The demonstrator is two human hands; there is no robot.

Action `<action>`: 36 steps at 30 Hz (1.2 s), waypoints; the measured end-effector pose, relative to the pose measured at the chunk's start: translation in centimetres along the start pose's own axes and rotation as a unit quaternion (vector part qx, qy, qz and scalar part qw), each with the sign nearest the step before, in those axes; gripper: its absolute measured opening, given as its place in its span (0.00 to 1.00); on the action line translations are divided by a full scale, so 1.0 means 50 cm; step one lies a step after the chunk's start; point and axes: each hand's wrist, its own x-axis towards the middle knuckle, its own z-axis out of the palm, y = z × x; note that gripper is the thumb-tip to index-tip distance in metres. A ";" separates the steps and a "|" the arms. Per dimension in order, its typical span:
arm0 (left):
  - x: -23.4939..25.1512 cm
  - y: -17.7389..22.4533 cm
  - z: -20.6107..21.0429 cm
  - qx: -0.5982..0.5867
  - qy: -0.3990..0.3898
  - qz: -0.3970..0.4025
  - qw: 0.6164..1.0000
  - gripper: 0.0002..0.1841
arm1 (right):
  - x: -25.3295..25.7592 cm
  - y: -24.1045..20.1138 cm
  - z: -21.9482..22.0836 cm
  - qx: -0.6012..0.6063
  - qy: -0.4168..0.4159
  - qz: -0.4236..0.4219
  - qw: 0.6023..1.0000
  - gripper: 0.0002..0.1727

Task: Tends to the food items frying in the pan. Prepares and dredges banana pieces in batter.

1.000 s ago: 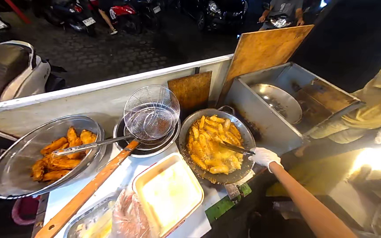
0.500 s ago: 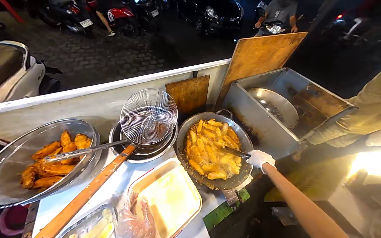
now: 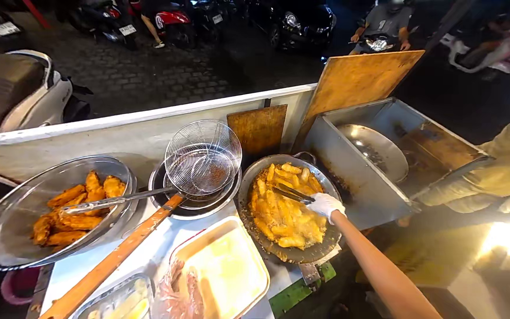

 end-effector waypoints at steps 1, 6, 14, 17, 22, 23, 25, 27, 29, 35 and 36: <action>0.003 0.014 -0.008 0.010 -0.013 -0.013 1.000 0.26 | 0.033 -0.028 0.013 0.010 -0.007 -0.002 1.000 0.26; 0.000 0.018 -0.006 0.042 -0.006 -0.014 0.999 0.26 | 0.114 -0.131 0.034 0.045 -0.044 0.036 0.997 0.27; 0.005 0.066 -0.024 -0.003 -0.011 -0.021 1.000 0.25 | -0.003 -0.053 0.010 -0.023 0.011 -0.024 0.999 0.21; 0.007 0.086 -0.037 -0.013 -0.030 -0.042 0.999 0.25 | -0.060 0.027 0.026 0.047 0.036 -0.021 0.998 0.21; 0.009 0.065 -0.023 0.004 -0.008 -0.041 0.999 0.24 | -0.083 0.110 0.054 0.197 0.079 -0.026 0.977 0.23; 0.008 0.066 -0.027 -0.006 -0.017 -0.040 0.999 0.24 | -0.081 0.109 0.055 0.210 0.087 -0.028 0.973 0.23; 0.010 0.074 -0.030 -0.010 -0.016 -0.038 0.999 0.24 | -0.069 0.092 0.051 0.206 0.100 -0.030 0.973 0.22; 0.011 0.077 -0.030 -0.004 -0.010 -0.038 0.999 0.23 | -0.047 0.051 0.043 0.155 0.103 -0.019 0.982 0.24; 0.012 0.080 -0.033 -0.008 -0.011 -0.037 0.999 0.23 | -0.023 -0.006 0.050 0.081 0.110 -0.001 0.991 0.25; 0.012 0.079 -0.039 -0.022 -0.038 -0.037 0.998 0.26 | 0.020 -0.133 0.108 -0.018 0.064 0.005 0.998 0.31; 0.012 0.080 -0.039 -0.022 -0.039 -0.038 0.998 0.25 | 0.012 -0.142 0.102 -0.008 0.048 0.005 0.999 0.31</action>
